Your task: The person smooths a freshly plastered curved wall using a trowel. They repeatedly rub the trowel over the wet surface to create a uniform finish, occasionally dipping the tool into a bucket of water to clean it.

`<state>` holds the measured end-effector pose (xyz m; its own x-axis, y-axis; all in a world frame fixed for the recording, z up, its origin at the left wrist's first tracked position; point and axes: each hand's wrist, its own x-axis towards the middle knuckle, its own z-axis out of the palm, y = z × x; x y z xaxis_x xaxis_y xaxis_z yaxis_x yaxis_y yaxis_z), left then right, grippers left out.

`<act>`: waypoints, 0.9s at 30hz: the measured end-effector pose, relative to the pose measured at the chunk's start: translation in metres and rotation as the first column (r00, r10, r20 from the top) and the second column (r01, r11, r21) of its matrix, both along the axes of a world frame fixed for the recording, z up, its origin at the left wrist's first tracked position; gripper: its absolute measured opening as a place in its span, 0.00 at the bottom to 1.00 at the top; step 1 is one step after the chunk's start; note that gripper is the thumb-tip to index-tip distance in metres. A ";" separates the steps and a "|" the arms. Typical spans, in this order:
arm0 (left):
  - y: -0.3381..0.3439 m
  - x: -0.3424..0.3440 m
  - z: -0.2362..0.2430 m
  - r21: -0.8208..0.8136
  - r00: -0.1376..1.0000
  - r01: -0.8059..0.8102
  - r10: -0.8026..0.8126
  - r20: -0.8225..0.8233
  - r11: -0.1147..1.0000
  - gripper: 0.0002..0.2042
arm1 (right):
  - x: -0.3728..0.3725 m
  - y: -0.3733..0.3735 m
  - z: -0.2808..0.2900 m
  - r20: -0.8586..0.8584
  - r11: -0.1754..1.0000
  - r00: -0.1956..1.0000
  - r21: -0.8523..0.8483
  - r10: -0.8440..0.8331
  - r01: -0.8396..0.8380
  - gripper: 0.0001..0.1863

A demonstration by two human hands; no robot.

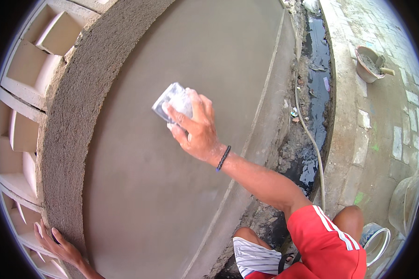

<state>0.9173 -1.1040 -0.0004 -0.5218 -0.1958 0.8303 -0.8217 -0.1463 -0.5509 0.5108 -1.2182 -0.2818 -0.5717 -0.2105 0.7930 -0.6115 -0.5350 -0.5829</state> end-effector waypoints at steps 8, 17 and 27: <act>0.005 -0.007 0.005 0.042 1.000 -0.002 0.002 -0.010 0.999 0.22 | 0.018 -0.001 -0.110 0.419 0.953 0.908 0.278 -0.008 -0.120 0.30; -0.006 0.005 -0.001 0.049 0.999 0.032 -0.031 -0.024 0.998 0.23 | -0.139 -0.063 -0.077 0.557 0.951 0.822 0.302 -0.119 -0.067 0.28; 0.002 0.001 0.006 0.050 1.000 0.024 -0.024 -0.017 0.998 0.24 | -0.125 -0.066 0.029 0.197 0.996 0.977 0.054 -0.083 0.073 0.26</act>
<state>0.9181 -1.1023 0.0055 -0.5135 -0.2246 0.8282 -0.8334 -0.0992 -0.5436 0.3858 -1.2841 -0.2526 -0.7331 -0.1925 0.6524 -0.5197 -0.4603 -0.7198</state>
